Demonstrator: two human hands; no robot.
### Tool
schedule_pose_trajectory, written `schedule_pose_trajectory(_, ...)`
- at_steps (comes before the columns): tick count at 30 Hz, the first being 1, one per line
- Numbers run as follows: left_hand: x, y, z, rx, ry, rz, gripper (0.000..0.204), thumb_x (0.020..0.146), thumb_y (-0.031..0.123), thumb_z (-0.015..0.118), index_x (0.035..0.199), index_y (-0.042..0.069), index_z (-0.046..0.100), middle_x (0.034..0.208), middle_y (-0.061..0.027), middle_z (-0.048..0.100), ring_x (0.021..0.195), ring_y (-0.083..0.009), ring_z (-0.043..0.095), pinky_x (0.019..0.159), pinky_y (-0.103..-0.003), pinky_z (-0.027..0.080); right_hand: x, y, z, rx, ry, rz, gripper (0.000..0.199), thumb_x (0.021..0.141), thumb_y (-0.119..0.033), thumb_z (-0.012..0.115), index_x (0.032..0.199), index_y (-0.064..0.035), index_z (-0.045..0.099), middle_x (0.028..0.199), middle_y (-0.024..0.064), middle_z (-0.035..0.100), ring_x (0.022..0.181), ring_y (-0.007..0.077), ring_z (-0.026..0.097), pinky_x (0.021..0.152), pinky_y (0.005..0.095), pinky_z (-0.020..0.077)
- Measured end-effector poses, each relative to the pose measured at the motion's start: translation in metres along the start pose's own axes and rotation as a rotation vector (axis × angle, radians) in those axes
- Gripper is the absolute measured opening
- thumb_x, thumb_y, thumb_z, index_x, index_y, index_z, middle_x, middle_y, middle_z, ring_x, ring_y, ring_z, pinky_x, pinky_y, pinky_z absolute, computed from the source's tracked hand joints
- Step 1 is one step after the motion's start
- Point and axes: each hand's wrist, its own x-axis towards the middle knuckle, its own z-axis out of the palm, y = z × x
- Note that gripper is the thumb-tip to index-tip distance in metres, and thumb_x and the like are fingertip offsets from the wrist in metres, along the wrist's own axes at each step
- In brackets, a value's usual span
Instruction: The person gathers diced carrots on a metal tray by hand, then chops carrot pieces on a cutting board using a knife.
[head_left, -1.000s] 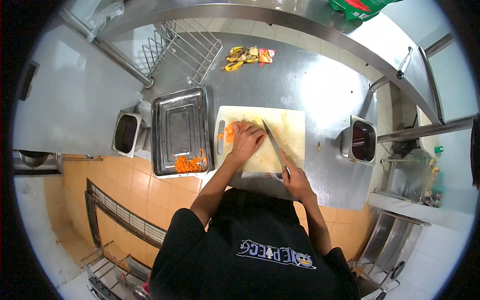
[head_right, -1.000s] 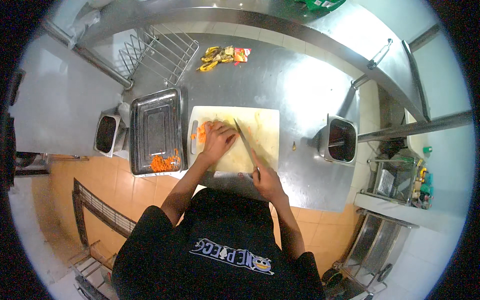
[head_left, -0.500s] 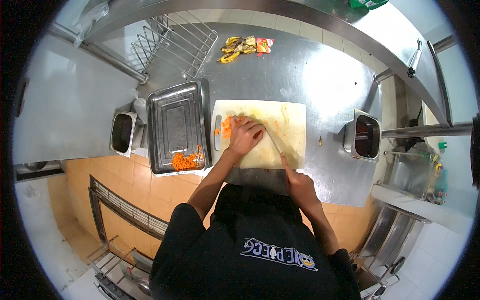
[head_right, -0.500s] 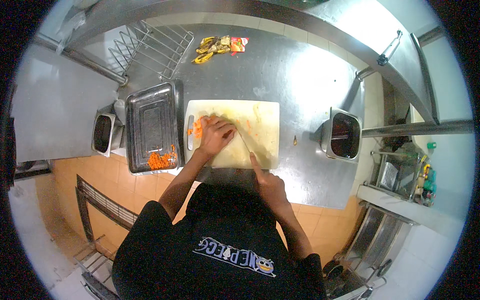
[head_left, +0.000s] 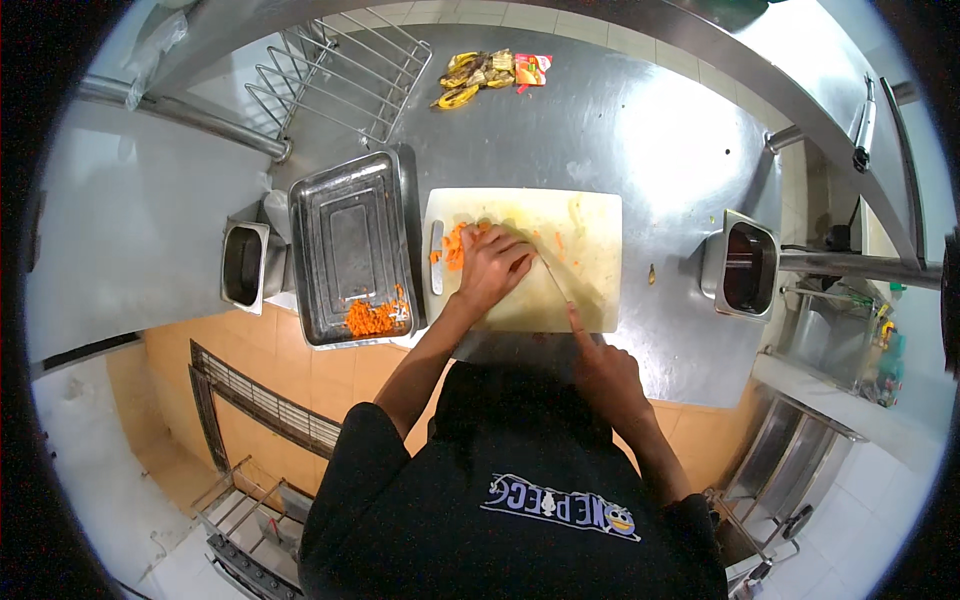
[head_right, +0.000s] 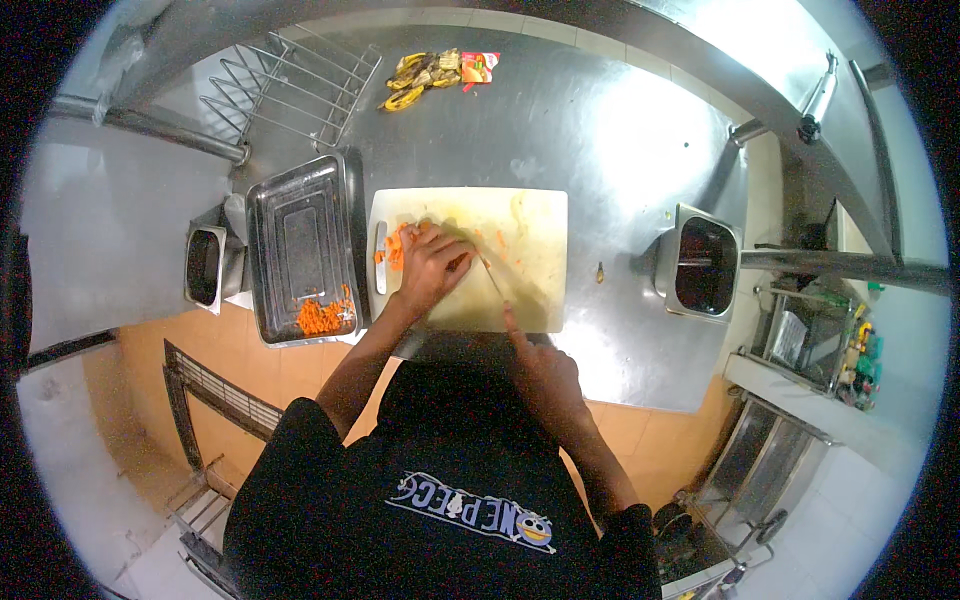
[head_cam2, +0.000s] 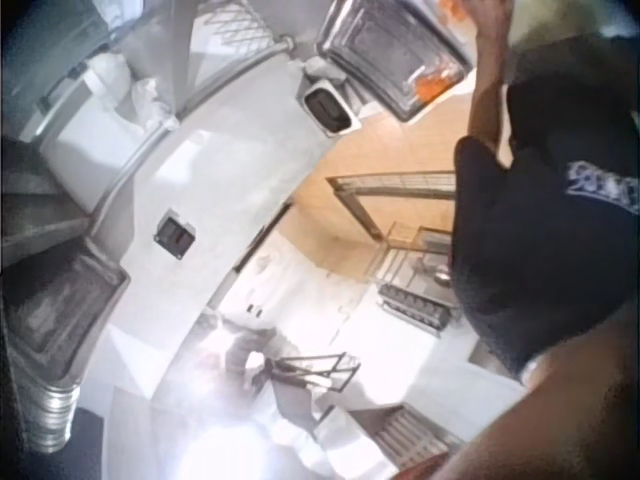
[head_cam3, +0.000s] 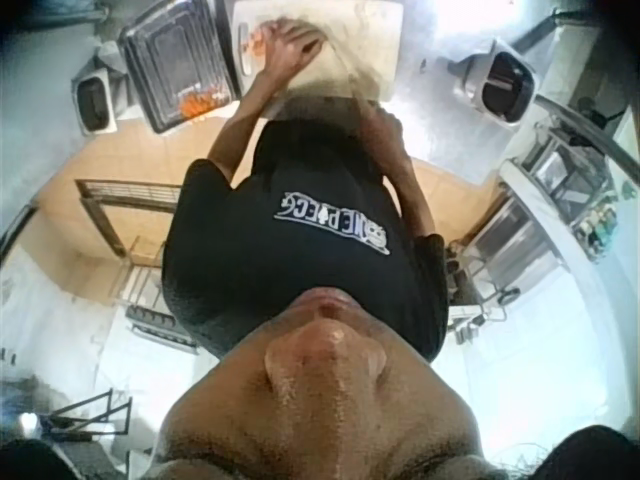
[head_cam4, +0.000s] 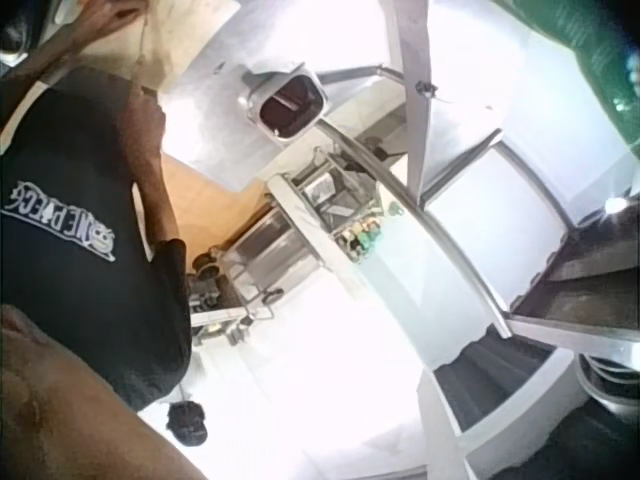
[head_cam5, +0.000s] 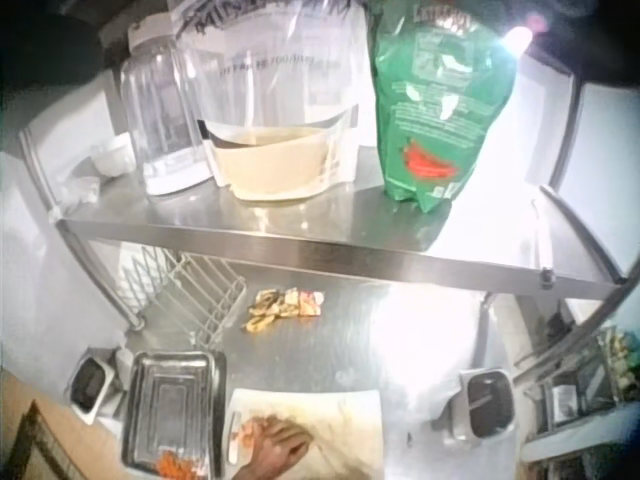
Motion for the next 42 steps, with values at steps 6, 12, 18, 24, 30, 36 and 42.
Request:
schedule_pose_trajectory(6, -0.006, -0.003, 0.001, -0.037, -0.022, -0.022, 0.011, 0.08, 0.016, 0.086, 0.089, 0.015, 0.081, 0.091, 0.0012, 0.077, 0.088, -0.0199, 0.063, 0.093, -0.047, 0.034, 0.002, 0.005, 0.008, 0.034, 0.051, -0.024, 0.086, 0.093, -0.006, 0.061, 0.17, -0.018, 0.025, 0.074, 0.0236, 0.069, 0.061, 0.043, 0.069, 0.058, 0.0557, 0.0564)
schedule_pose_trajectory(12, -0.003, -0.003, 0.001, -0.031, -0.033, -0.017, 0.01, 0.079, 0.017, 0.085, 0.088, 0.017, 0.08, 0.083, 0.0022, 0.073, 0.086, -0.0194, 0.063, 0.09, -0.046, 0.035, 0.038, 0.023, 0.057, 0.252, 0.281, -0.08, 0.07, 0.103, -0.008, 0.056, 0.168, -0.0234, 0.033, 0.075, 0.0256, 0.068, 0.064, 0.0472, 0.068, 0.06, 0.056, 0.0556)
schedule_pose_trajectory(18, -0.004, -0.004, 0.001, -0.022, -0.048, -0.006, 0.009, 0.081, 0.02, 0.083, 0.089, 0.019, 0.08, 0.084, 0.0022, 0.072, 0.087, -0.0201, 0.062, 0.09, -0.046, 0.035, 0.06, 0.016, 0.066, 0.228, 0.417, -0.089, 0.067, 0.104, -0.01, 0.056, 0.166, -0.0247, 0.038, 0.082, 0.0292, 0.068, 0.074, 0.0498, 0.068, 0.07, 0.0591, 0.0538)
schedule_pose_trajectory(24, -0.004, 0.001, 0.005, 0.001, -0.002, -0.04, 0.007, 0.083, 0.022, 0.081, 0.088, 0.02, 0.076, 0.085, 0.003, 0.073, 0.093, -0.0199, 0.062, 0.089, -0.048, 0.033, 0.073, 0.009, 0.041, 0.314, 0.294, -0.049, 0.07, 0.102, -0.009, 0.054, 0.167, -0.0233, 0.036, 0.086, 0.03, 0.067, 0.077, 0.0495, 0.066, 0.075, 0.0575, 0.0525)
schedule_pose_trajectory(30, -0.005, 0.0, 0.001, 0.015, -0.025, -0.093, 0.014, 0.082, 0.021, 0.08, 0.095, 0.019, 0.074, 0.085, 0.0018, 0.074, 0.094, -0.0208, 0.062, 0.09, -0.048, 0.033, 0.067, 0.013, 0.041, 0.36, 0.313, -0.077, 0.07, 0.102, -0.01, 0.054, 0.168, -0.0235, 0.034, 0.092, 0.0319, 0.067, 0.083, 0.0495, 0.066, 0.078, 0.0565, 0.0524)
schedule_pose_trajectory(36, -0.003, 0.001, -0.002, 0.011, -0.009, -0.099, 0.016, 0.08, 0.021, 0.082, 0.092, 0.02, 0.072, 0.079, 0.003, 0.073, 0.091, -0.0202, 0.06, 0.09, -0.046, 0.033, 0.058, 0.013, 0.047, 0.365, 0.385, -0.143, 0.069, 0.104, -0.012, 0.053, 0.169, -0.0233, 0.033, 0.096, 0.0318, 0.069, 0.087, 0.0513, 0.066, 0.082, 0.056, 0.0526)
schedule_pose_trajectory(42, -0.003, 0.003, -0.002, 0.017, 0.0, -0.117, 0.015, 0.08, 0.021, 0.082, 0.091, 0.02, 0.071, 0.078, 0.0035, 0.073, 0.09, -0.0199, 0.06, 0.09, -0.046, 0.032, 0.054, 0.009, 0.04, 0.339, 0.288, -0.075, 0.068, 0.104, -0.012, 0.053, 0.169, -0.0221, 0.033, 0.098, 0.0344, 0.068, 0.089, 0.0523, 0.067, 0.084, 0.0565, 0.0529)
